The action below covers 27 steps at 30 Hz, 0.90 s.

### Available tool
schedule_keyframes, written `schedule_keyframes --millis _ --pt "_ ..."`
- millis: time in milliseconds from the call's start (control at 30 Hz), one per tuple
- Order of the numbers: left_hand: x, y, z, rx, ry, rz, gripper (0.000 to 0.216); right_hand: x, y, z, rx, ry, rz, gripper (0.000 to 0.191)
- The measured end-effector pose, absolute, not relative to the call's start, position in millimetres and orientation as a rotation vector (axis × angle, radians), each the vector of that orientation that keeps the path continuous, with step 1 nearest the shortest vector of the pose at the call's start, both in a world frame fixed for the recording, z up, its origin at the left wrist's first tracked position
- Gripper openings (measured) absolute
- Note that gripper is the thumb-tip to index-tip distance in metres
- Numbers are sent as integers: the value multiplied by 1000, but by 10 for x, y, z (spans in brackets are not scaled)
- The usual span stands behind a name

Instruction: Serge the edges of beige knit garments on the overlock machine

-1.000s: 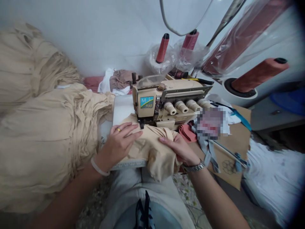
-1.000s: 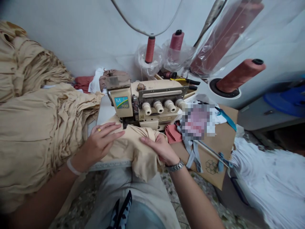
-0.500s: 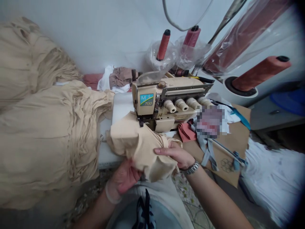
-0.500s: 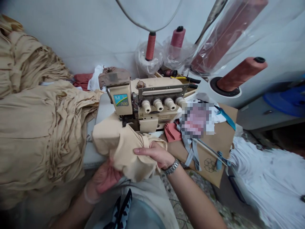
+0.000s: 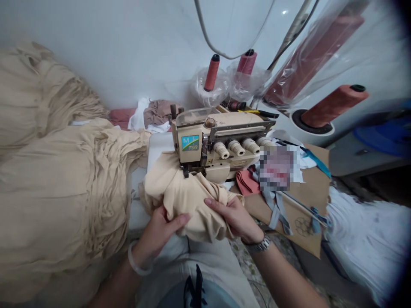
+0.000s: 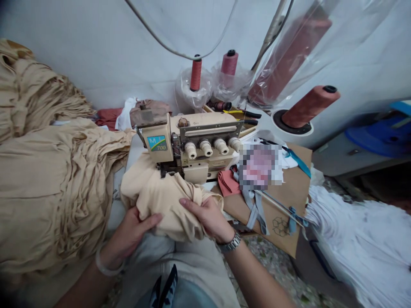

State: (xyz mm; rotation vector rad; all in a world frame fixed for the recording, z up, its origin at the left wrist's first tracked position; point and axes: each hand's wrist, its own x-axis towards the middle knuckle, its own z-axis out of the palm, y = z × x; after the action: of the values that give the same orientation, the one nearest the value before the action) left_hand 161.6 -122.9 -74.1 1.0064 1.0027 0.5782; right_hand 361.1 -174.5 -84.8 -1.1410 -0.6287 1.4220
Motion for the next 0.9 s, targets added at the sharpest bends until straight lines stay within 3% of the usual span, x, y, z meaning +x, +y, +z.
schedule_keyframes --millis 300,567,900 --pt "1591 -1120 -648 926 837 406 56 3517 -1856 -817 -1136 -604 1360 53" --pt "1464 -1086 -623 1144 804 229 50 3404 -2067 -919 -1098 -477 1481 48" --pt "1333 -1061 -580 1209 845 202 61 3168 -2307 -981 -1100 -366 1521 44"
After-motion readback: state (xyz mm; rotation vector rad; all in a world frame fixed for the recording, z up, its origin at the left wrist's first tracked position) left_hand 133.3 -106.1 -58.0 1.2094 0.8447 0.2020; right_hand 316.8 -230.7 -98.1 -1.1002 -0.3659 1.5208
